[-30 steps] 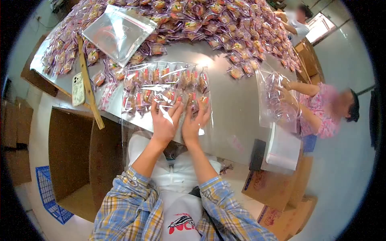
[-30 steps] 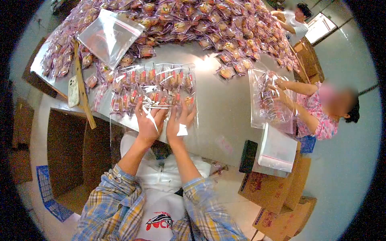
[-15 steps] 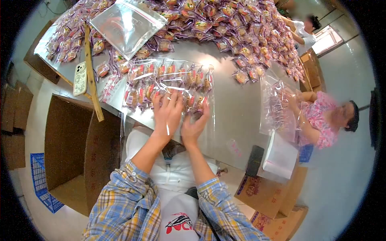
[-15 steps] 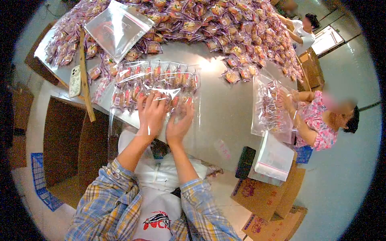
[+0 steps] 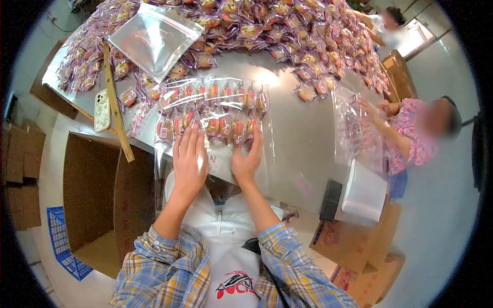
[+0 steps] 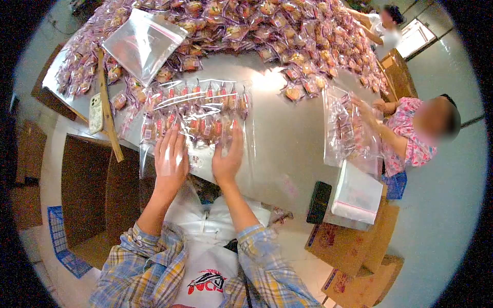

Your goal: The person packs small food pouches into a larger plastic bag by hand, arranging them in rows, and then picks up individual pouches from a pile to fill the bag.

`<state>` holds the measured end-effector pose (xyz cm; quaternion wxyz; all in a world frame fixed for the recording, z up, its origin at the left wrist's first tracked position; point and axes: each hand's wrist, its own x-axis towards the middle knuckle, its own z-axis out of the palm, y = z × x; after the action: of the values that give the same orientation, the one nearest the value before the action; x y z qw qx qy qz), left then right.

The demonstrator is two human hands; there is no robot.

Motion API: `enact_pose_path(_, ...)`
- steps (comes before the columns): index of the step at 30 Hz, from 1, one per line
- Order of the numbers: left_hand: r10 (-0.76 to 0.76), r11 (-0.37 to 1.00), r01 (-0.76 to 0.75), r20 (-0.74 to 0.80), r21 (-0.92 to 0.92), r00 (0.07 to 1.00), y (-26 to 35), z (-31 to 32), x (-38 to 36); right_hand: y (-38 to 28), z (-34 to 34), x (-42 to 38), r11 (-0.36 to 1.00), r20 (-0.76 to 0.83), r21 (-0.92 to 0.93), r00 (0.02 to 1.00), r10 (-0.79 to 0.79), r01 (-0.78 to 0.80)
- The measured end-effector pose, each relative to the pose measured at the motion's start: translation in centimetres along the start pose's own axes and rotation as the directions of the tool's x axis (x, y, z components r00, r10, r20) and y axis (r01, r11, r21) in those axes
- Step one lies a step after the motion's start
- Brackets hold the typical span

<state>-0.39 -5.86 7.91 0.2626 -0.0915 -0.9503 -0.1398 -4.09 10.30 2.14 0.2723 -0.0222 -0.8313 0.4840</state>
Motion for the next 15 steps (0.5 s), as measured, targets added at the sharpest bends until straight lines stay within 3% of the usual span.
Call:
enact_pose_path(6,0.024,1.0,-0.023,-0.054,0.021,0.998,-0.1,1.0,0.3,-0.3,-0.5,0.7,0.996,0.05,-0.043,0.996,-0.073,0.075)
enact_pose_path(11,0.0,0.997,-0.002,-0.033,-0.08,0.999,-0.6,0.8,1.0,-0.2,-0.6,0.9,0.989,0.042,-0.107,0.994,-0.101,0.105)
enact_pose_path(15,0.053,0.997,-0.056,-0.071,-0.045,0.996,-1.7,1.0,2.3,-0.7,-1.1,2.1,0.993,0.088,-0.098,0.995,-0.055,0.063)
